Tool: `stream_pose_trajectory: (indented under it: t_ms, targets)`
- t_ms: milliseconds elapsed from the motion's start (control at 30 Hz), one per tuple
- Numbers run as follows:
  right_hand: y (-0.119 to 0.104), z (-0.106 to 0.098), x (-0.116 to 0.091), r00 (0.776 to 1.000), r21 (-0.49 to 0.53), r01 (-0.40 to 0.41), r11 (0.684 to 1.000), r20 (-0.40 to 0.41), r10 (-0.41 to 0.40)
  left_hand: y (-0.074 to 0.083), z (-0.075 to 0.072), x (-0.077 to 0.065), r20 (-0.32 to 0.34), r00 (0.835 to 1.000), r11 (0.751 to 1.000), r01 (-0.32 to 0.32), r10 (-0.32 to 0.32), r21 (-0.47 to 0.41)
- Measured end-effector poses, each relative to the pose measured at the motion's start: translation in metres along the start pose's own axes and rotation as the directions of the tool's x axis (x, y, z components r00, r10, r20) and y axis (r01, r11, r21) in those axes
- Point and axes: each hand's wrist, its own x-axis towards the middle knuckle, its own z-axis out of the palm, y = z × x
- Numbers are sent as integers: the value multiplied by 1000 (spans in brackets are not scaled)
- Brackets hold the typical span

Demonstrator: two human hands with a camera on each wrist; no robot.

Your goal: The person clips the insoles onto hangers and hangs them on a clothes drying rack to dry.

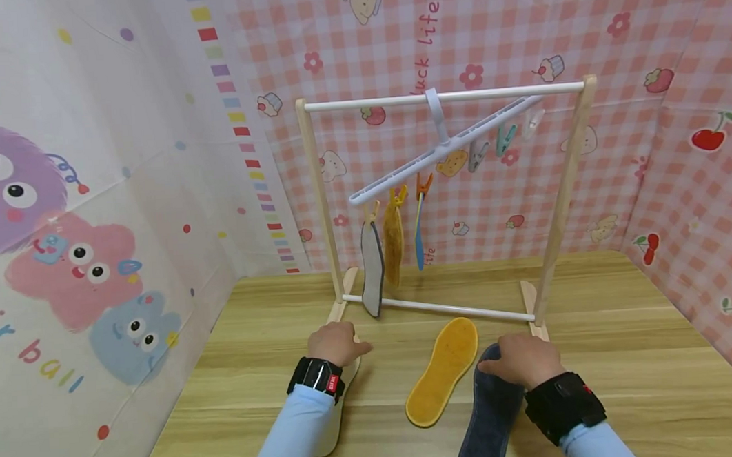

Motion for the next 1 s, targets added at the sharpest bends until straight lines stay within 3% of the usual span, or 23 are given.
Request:
stream_pose_trajectory:
  t_ms: [433, 1000]
  targets:
    - [-2, 9, -3, 1000, 5, -6, 1000, 2, 6, -17, 11, -4, 6, 999, 998, 43, -44, 49]
    - [-2, 13, -4, 1000, 4, -12, 1000, 24, 12, -34, 22, -3, 12, 993, 992, 120, -120, 45]
